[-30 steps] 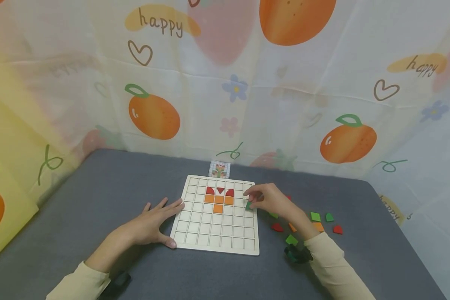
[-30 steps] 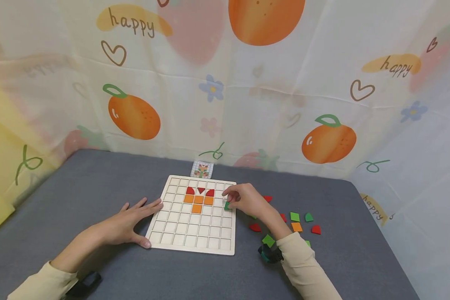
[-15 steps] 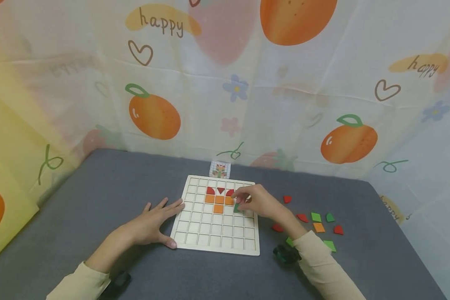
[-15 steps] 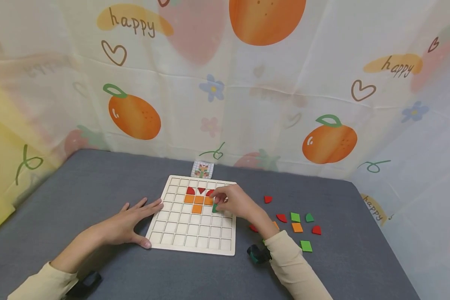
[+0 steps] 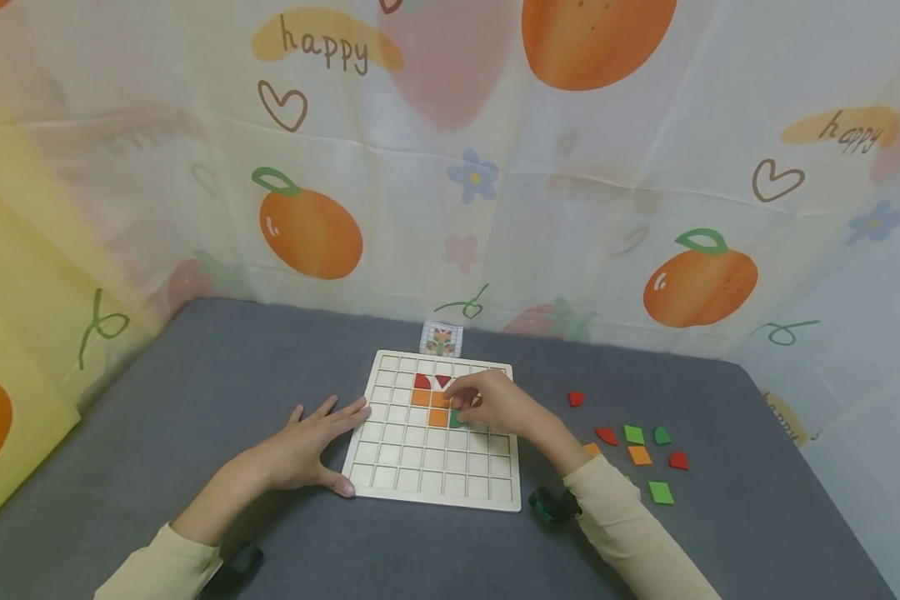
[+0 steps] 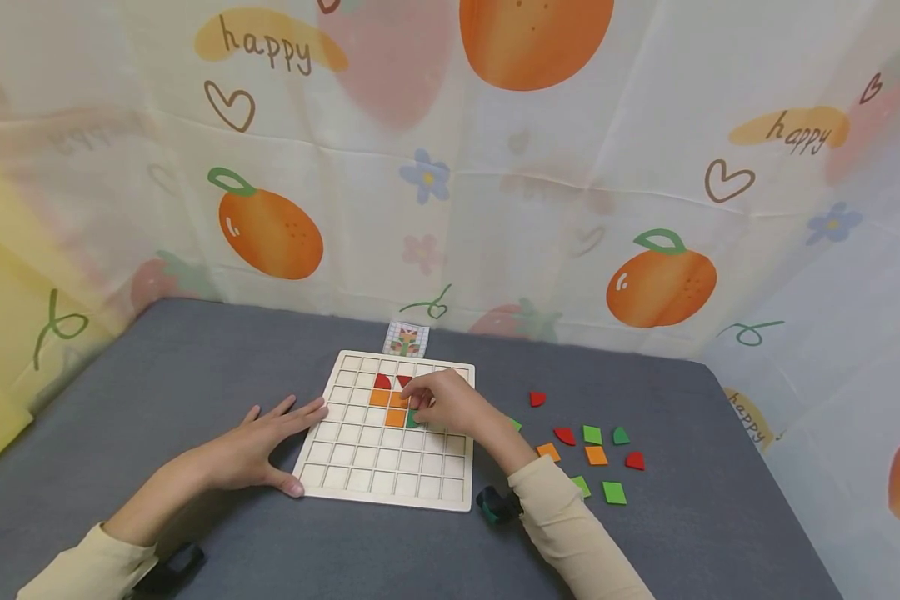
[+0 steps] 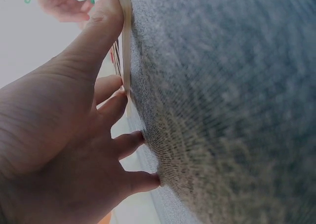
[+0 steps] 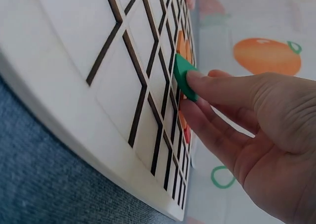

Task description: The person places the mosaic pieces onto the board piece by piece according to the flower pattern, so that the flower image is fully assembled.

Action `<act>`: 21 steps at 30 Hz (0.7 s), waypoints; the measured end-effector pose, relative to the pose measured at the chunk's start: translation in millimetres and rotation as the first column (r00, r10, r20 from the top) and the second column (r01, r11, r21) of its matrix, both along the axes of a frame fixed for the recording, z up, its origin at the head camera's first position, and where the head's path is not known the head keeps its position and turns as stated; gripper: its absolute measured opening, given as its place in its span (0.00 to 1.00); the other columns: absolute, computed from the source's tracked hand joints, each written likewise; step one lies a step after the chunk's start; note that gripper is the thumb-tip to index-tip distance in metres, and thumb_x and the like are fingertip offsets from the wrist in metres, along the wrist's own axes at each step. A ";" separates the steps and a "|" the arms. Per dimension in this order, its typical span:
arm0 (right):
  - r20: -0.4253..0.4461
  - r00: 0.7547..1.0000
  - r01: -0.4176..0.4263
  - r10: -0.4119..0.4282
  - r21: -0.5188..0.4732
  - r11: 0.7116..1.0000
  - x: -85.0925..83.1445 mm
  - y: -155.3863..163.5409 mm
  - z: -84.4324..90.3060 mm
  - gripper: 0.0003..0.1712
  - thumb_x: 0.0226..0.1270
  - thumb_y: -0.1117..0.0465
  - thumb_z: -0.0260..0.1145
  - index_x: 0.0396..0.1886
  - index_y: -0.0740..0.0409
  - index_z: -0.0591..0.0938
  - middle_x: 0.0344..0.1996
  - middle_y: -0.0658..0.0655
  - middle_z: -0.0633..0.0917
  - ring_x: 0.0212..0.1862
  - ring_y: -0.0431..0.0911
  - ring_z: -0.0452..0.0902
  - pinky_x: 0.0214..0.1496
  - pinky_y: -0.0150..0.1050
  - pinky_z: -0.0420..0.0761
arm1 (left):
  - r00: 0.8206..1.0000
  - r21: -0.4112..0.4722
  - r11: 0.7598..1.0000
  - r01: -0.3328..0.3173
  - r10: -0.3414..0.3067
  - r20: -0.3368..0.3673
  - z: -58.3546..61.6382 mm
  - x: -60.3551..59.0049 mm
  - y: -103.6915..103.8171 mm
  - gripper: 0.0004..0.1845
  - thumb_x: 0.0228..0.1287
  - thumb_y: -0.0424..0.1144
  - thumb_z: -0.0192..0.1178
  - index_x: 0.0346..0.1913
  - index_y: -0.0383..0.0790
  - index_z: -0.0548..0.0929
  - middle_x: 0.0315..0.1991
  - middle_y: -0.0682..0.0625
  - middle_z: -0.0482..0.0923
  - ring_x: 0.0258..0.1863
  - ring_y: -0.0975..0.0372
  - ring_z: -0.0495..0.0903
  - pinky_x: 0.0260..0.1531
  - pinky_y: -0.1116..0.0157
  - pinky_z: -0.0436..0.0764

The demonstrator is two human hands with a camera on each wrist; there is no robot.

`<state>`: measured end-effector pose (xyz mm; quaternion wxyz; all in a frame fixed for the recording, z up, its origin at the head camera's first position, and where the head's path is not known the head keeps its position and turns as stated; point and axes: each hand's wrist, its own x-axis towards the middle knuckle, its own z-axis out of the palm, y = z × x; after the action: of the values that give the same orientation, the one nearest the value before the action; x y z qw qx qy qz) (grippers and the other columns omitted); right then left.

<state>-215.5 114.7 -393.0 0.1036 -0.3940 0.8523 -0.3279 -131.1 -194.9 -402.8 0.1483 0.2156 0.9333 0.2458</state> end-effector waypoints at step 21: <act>0.006 0.998 0.055 -0.056 0.010 0.998 1.4 -4.1 -3.3 0.16 0.57 0.74 0.71 0.46 0.65 0.85 0.32 0.53 0.86 0.36 0.40 0.80 0.40 0.30 0.79 | 1.000 -0.011 1.000 0.003 -0.003 -0.010 2.4 1.0 1.2 0.60 0.39 0.59 0.75 0.76 0.42 0.59 0.77 0.44 0.52 0.74 0.36 0.44 0.62 0.28 0.40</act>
<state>-214.1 110.6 -396.3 0.0990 -0.3687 0.8642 -0.3277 -130.1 -193.7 -400.3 0.1451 0.2177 0.9351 0.2392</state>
